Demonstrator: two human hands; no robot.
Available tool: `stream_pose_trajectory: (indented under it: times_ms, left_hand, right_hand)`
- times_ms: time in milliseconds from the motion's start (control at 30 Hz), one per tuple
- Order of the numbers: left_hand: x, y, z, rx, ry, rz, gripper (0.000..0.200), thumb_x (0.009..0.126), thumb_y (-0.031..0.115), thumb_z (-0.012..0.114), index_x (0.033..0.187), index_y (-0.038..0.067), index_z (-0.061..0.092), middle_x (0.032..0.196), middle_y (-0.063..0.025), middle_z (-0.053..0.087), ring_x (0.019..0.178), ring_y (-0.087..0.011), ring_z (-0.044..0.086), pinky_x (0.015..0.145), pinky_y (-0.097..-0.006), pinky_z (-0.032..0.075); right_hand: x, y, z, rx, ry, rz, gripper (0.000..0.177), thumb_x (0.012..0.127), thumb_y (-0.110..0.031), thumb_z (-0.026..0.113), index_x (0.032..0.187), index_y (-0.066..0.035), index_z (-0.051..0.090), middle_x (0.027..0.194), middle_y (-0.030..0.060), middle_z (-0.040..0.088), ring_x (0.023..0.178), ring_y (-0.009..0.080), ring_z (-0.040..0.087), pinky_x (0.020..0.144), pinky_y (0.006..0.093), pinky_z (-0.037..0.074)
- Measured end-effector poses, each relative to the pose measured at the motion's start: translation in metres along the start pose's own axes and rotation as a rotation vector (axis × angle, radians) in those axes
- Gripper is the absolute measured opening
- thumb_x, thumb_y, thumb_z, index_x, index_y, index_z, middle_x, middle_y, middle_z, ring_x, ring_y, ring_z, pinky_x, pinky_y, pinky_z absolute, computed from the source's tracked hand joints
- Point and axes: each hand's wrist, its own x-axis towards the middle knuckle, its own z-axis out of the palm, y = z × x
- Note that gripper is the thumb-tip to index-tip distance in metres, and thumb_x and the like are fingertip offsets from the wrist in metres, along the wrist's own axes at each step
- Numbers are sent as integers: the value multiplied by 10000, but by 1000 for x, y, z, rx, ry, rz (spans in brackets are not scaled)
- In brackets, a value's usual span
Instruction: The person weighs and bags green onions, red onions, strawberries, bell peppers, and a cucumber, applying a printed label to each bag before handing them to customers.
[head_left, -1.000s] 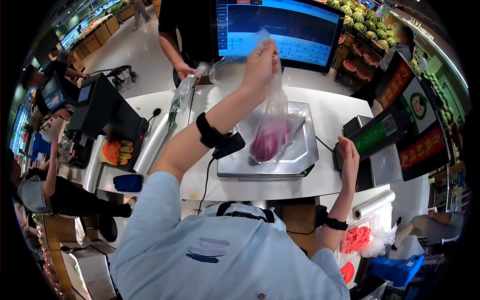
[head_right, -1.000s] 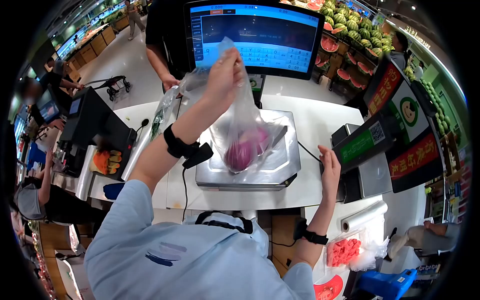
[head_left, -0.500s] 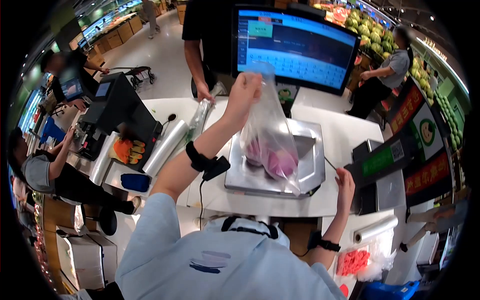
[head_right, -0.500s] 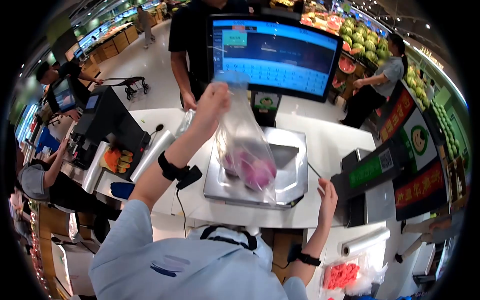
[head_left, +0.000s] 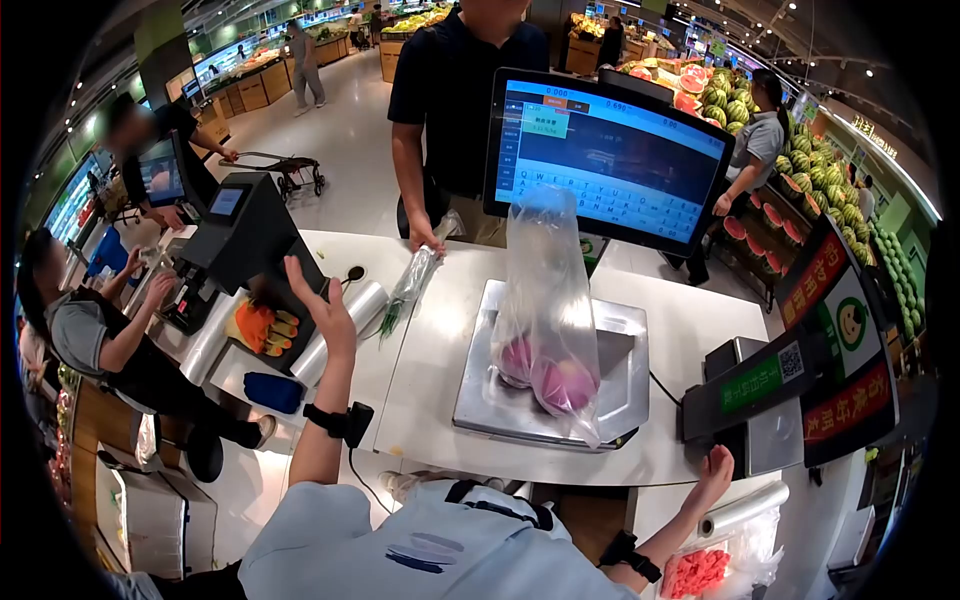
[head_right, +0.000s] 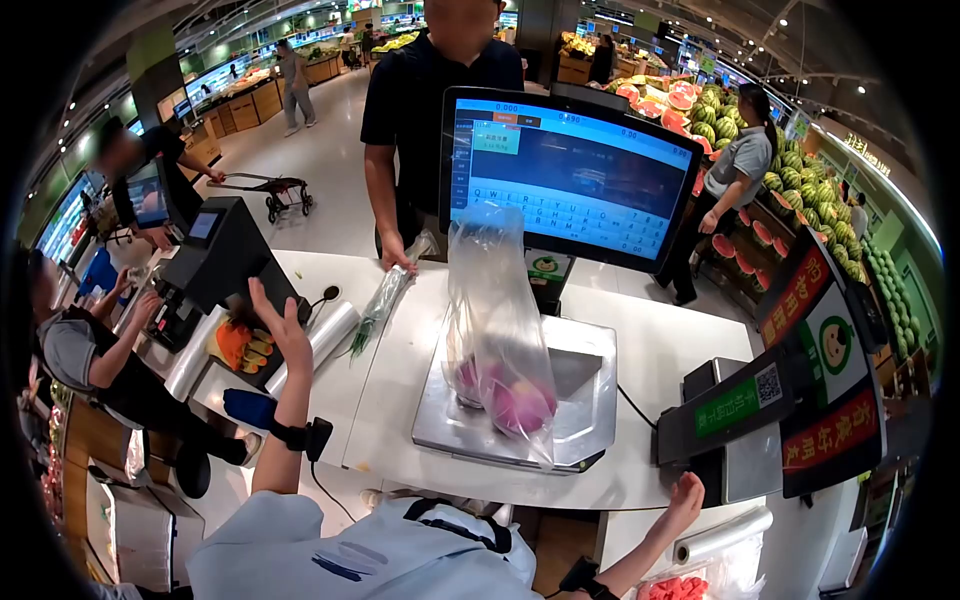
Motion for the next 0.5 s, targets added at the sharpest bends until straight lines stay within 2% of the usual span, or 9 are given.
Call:
stream_pose_trajectory:
  times_ms: [133, 167, 200, 233, 300, 367, 400, 467, 500]
  left_hand:
    - [43, 22, 41, -43, -83, 130, 573, 850, 137, 494, 1347, -3, 245, 1430, -172, 179, 1351, -289, 97, 1077, -389, 86]
    - [61, 14, 61, -58, -106, 215, 551, 841, 131, 517, 1323, -13, 294, 1393, -167, 276, 1325, -294, 195, 1063, -381, 154]
    - [73, 13, 87, -215, -207, 215, 514, 819, 104, 543, 1289, -2, 361, 1330, -164, 379, 1269, -268, 319, 1026, -365, 247]
    - [84, 28, 108, -138, -365, 249, 487, 803, 81, 559, 1262, 25, 404, 1263, -136, 459, 1209, -256, 403, 986, -373, 316]
    - [95, 65, 152, -4, -672, 614, 449, 815, 86, 554, 1245, 55, 431, 1237, -93, 491, 1192, -256, 422, 976, -380, 342]
    - [86, 76, 188, 266, -762, 861, 514, 822, 118, 540, 1310, 95, 380, 1326, -67, 415, 1260, -265, 333, 1038, -371, 273]
    - [82, 78, 199, 261, -757, 867, 514, 822, 118, 540, 1310, 95, 380, 1326, -67, 415, 1260, -265, 333, 1038, -371, 273]
    - [76, 81, 215, 469, -581, 979, 612, 821, 178, 561, 1362, 119, 282, 1388, -46, 328, 1309, -245, 245, 1073, -397, 190]
    - [75, 77, 221, 461, -584, 984, 612, 821, 178, 561, 1362, 119, 282, 1388, -46, 328, 1309, -245, 245, 1073, -397, 190]
  right_hand:
    - [4, -16, -3, 6, 115, -40, 251, 938, -264, 423, 1020, -68, 557, 1020, 39, 560, 974, 137, 522, 859, 277, 401]
    - [4, -23, 1, 7, 116, -37, 251, 938, -264, 423, 1020, -68, 557, 1020, 39, 560, 974, 137, 522, 859, 277, 401]
    - [3, -27, 2, 10, 113, -47, 245, 938, -255, 424, 1014, -66, 560, 1016, 39, 559, 970, 136, 522, 856, 273, 408]
    - [1, -30, 2, 13, 111, -57, 240, 939, -247, 424, 1007, -63, 563, 1011, 40, 558, 967, 135, 521, 852, 269, 414]
    - [-2, -32, 2, 3, 114, -53, 228, 938, -232, 426, 994, -62, 566, 997, 39, 560, 955, 132, 526, 846, 272, 424]
    - [-8, -31, -1, -2, 62, -67, 219, 934, -231, 433, 982, -67, 569, 961, 34, 572, 926, 124, 536, 835, 269, 424]
    - [-10, -30, -4, 2, 67, -72, 219, 934, -231, 433, 982, -67, 569, 961, 34, 572, 926, 124, 536, 835, 269, 424]
    - [-15, -23, -13, -15, 89, -51, 213, 930, -232, 441, 971, -71, 574, 922, 25, 582, 899, 116, 543, 822, 264, 424]
    - [-16, -20, -17, -14, 98, -52, 213, 930, -232, 441, 971, -71, 574, 922, 25, 582, 899, 116, 543, 822, 264, 424]
